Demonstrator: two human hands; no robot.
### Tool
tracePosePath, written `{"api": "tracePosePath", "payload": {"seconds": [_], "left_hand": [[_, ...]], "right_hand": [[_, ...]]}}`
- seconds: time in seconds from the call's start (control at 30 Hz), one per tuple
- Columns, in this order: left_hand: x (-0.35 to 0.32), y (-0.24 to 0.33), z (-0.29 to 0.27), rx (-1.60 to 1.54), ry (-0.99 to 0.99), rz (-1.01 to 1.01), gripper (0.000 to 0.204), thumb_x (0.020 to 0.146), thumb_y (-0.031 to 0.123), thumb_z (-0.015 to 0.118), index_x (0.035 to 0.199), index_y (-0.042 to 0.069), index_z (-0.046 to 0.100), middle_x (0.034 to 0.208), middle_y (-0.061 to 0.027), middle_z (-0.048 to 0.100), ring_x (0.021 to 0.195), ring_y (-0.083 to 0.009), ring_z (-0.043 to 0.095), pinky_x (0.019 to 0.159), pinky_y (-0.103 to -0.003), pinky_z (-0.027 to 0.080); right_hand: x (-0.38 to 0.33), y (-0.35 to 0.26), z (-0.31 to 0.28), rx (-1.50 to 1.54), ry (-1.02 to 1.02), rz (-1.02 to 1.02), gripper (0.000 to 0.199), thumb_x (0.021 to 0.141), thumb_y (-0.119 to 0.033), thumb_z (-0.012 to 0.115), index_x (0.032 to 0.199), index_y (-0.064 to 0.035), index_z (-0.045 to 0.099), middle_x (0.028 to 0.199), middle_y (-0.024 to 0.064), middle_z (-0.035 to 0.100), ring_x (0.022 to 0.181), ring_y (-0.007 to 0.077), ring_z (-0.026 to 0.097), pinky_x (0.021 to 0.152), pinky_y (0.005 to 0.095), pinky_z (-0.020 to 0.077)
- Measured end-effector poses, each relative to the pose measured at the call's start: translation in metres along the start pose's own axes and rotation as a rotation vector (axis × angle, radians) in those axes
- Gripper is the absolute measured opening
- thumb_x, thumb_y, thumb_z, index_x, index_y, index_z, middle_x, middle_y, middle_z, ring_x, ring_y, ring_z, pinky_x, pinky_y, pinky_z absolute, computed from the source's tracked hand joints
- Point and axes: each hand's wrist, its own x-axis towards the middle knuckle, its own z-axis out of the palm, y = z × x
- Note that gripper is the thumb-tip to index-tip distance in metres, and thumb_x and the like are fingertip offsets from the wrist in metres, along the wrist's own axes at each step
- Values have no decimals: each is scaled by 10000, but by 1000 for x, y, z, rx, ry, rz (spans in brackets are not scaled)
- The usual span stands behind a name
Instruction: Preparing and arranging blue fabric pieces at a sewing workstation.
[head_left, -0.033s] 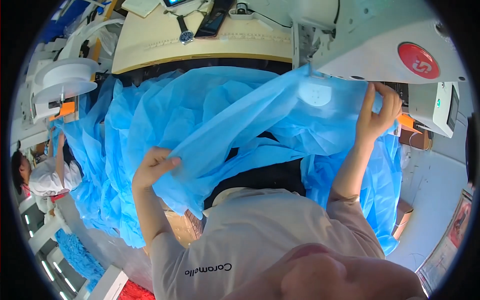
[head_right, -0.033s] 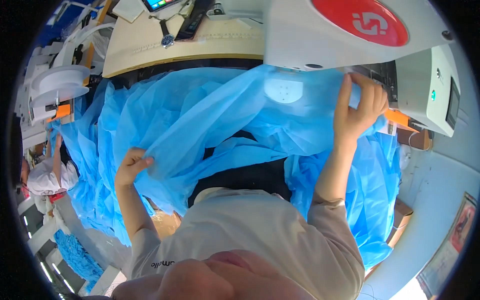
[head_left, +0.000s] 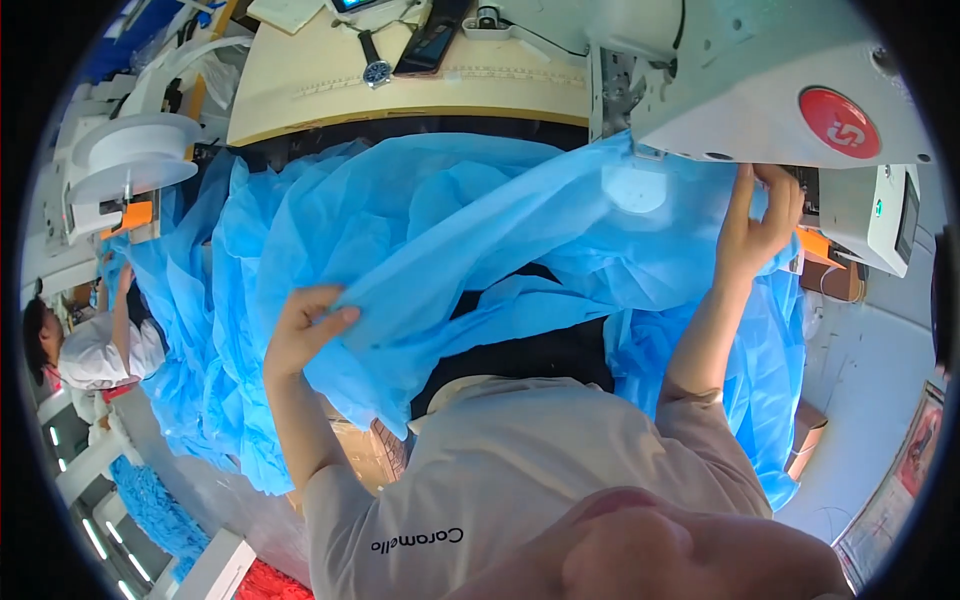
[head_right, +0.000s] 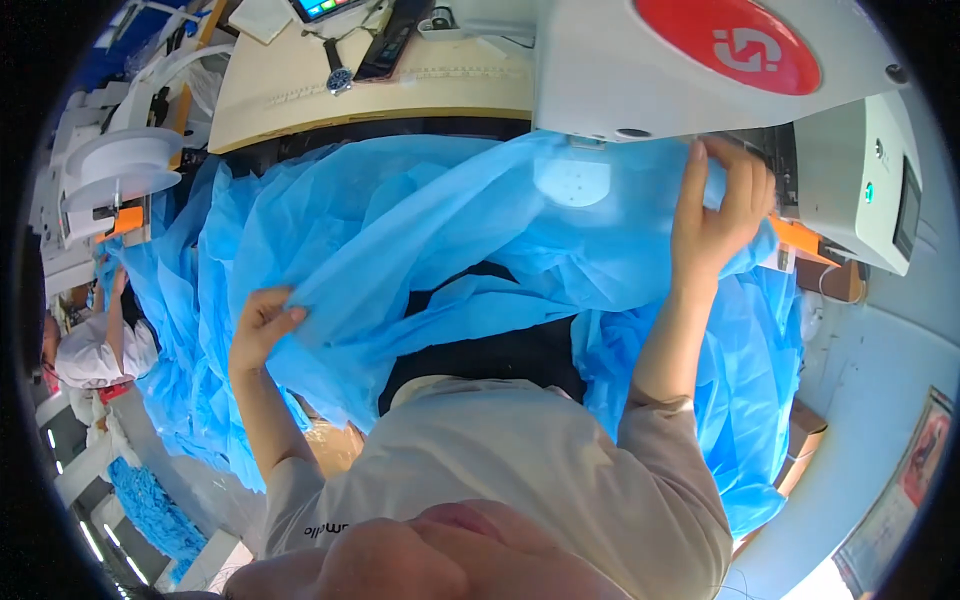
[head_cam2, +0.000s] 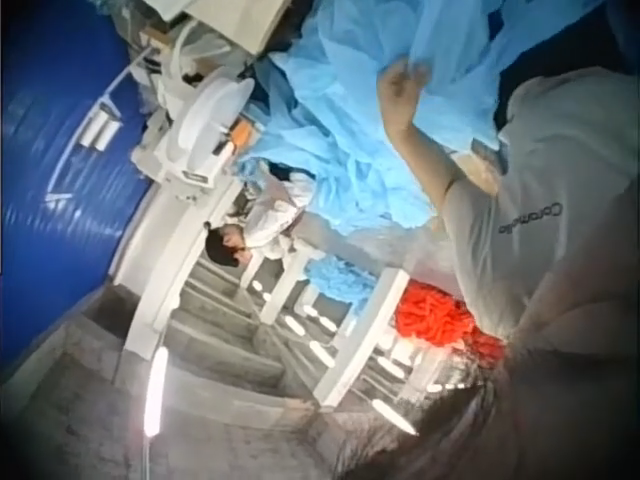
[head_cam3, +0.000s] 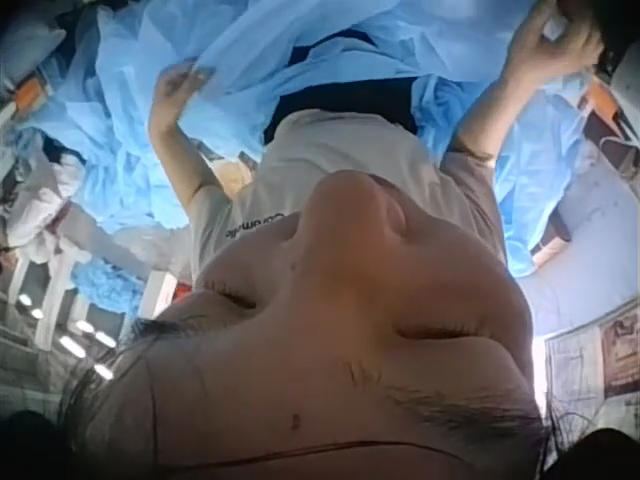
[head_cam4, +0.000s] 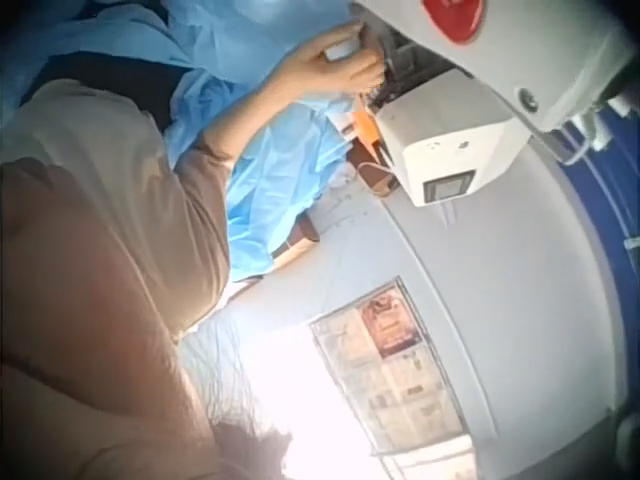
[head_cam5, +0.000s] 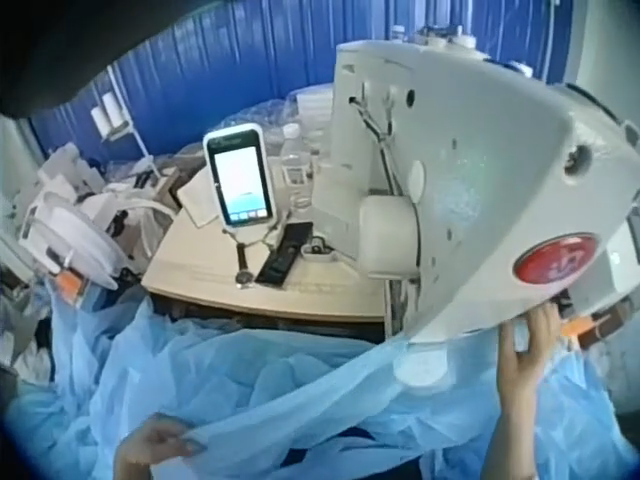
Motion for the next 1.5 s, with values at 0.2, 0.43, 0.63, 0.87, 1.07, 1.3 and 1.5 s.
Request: {"api": "tracePosePath", "payload": {"seconds": [0.2, 0.43, 0.63, 0.87, 1.07, 1.3, 1.5], "left_hand": [[12, 10, 10, 732, 812, -53, 103, 740, 107, 677, 797, 28, 644, 672, -99, 600, 603, -209, 557, 565, -312, 420], [11, -2, 12, 641, 1024, -171, 223, 717, 4, 634, 922, 69, 694, 732, -79, 588, 607, -166, 536, 545, -272, 405], [16, 23, 4, 663, 1213, 434, 388, 690, -114, 602, 1006, 84, 707, 800, -9, 510, 605, -98, 406, 505, -219, 307], [54, 45, 5, 462, 1035, 495, 341, 724, -93, 615, 1024, 50, 694, 876, -29, 560, 668, -95, 481, 573, -209, 380], [82, 52, 4, 1, 527, 466, 206, 745, -80, 600, 918, 8, 670, 896, -57, 603, 785, -139, 570, 707, -221, 438], [132, 111, 72, 595, 545, 751, 165, 722, -78, 570, 847, 24, 605, 871, -100, 626, 814, -224, 610, 744, -295, 472], [151, 80, 64, 457, 644, 718, 115, 738, -83, 559, 763, 30, 554, 887, -110, 636, 851, -285, 612, 757, -341, 482]], "right_hand": [[1, -6, 20, 289, -179, 188, 259, 883, -89, 578, 1123, 8, 561, 1006, 148, 634, 943, 240, 599, 824, 331, 448], [-14, -4, 7, 191, -202, 295, 191, 900, -109, 563, 1056, 1, 548, 961, 148, 631, 863, 238, 608, 774, 324, 464], [-11, -28, 15, 738, -383, 429, 168, 877, -118, 599, 1005, -13, 572, 899, 149, 632, 808, 279, 617, 726, 315, 475], [-19, -1, -5, 868, -562, 713, 268, 842, -231, 679, 984, -16, 608, 908, 40, 598, 798, 100, 524, 723, 222, 431], [-41, 21, -46, 1376, -382, 1224, 329, 902, -247, 582, 1068, 37, 572, 1131, 78, 563, 987, 108, 525, 825, 232, 423], [-49, 70, -66, 117, -219, 649, 216, 851, -192, 651, 957, -4, 635, 969, 115, 635, 879, 248, 600, 797, 336, 448], [-49, 87, -46, -117, -179, 273, 241, 830, -217, 665, 961, -14, 651, 957, 175, 627, 886, 325, 590, 801, 379, 451]]}}
